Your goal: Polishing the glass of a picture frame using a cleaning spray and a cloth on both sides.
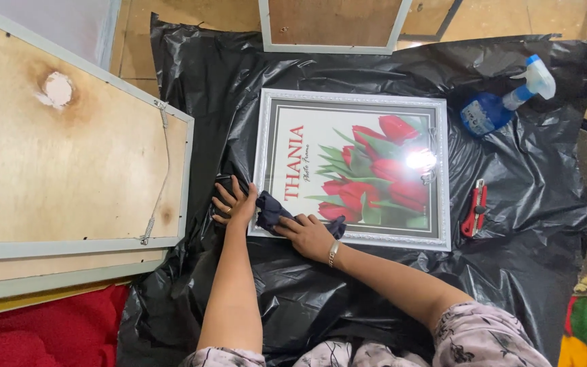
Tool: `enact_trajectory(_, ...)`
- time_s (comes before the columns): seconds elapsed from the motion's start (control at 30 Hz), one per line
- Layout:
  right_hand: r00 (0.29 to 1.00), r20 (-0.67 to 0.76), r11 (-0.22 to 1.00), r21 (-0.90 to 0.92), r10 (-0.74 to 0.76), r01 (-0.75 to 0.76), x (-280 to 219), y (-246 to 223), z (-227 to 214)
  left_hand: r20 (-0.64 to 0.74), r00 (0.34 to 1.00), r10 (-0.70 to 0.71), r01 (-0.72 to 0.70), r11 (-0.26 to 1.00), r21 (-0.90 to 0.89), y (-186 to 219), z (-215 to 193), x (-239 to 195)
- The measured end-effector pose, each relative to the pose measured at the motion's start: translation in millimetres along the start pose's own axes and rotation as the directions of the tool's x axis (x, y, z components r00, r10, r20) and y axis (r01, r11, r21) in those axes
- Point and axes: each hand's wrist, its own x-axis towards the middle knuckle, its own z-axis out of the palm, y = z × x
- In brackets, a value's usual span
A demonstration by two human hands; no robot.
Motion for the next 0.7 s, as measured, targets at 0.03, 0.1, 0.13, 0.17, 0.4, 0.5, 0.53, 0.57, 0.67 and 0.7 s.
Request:
enact_trajectory(0.03, 1.0, -0.001, 1.0, 0.001, -0.004, 0.004, -0.7, 0.5, 3.5, -0.003, 1.0, -0.003, 0.003, 1.0, -0.002, 0.0, 1.0, 1.1)
enact_trajectory(0.1, 0.999, -0.039, 0.998, -0.06, -0.002, 0.0, -1.0, 0.6, 10.9, 0.008, 1.0, -0.017, 0.017, 1.0, 0.011, -1.0, 1.7, 3.7)
enact_trajectory(0.13, 0.999, -0.041, 0.998, -0.057, -0.006, 0.004, 2.1, 2.0, 12.3, 0.004, 1.0, -0.021, 0.021, 1.0, 0.011, -1.4, 1.0, 4.8)
enact_trajectory(0.17, 0.999, -0.049, 0.998, -0.071, -0.006, 0.003, 2.8, 2.5, 13.8, 0.005, 1.0, -0.007, 0.007, 1.0, 0.004, -2.6, 2.2, 4.8)
enact_trajectory(0.4, 0.996, -0.06, 0.994, -0.081, 0.068, -0.073, 16.1, 15.0, 15.8, 0.004, 1.0, 0.014, -0.014, 0.999, -0.044, 0.3, -1.2, -2.6)
enact_trajectory(0.5, 0.985, -0.103, 0.982, -0.112, 0.139, -0.15, 28.3, 42.4, 28.3, 0.027, 0.999, -0.034, 0.034, 0.999, 0.005, 9.3, -5.2, -7.7)
enact_trajectory(0.53, 0.985, -0.104, 0.982, -0.11, 0.139, -0.151, 33.7, 53.9, 30.2, 0.026, 0.999, -0.036, 0.035, 0.999, 0.008, 7.4, -3.8, -5.8)
enact_trajectory(0.57, 0.973, -0.14, 0.971, -0.132, 0.182, -0.201, 39.8, 65.9, 32.0, 0.032, 0.999, -0.041, 0.04, 0.999, 0.024, 6.3, -2.9, -3.3)
enact_trajectory(0.67, 0.948, -0.189, 0.943, -0.168, 0.256, -0.288, 56.1, 103.2, 35.2, 0.036, 0.998, -0.044, 0.043, 0.998, 0.043, 6.7, -3.5, -3.6)
enact_trajectory(0.7, 0.937, -0.202, 0.928, -0.187, 0.286, -0.323, 61.4, 116.5, 35.8, 0.036, 0.998, -0.042, 0.04, 0.998, 0.042, 7.9, -4.0, -4.8)
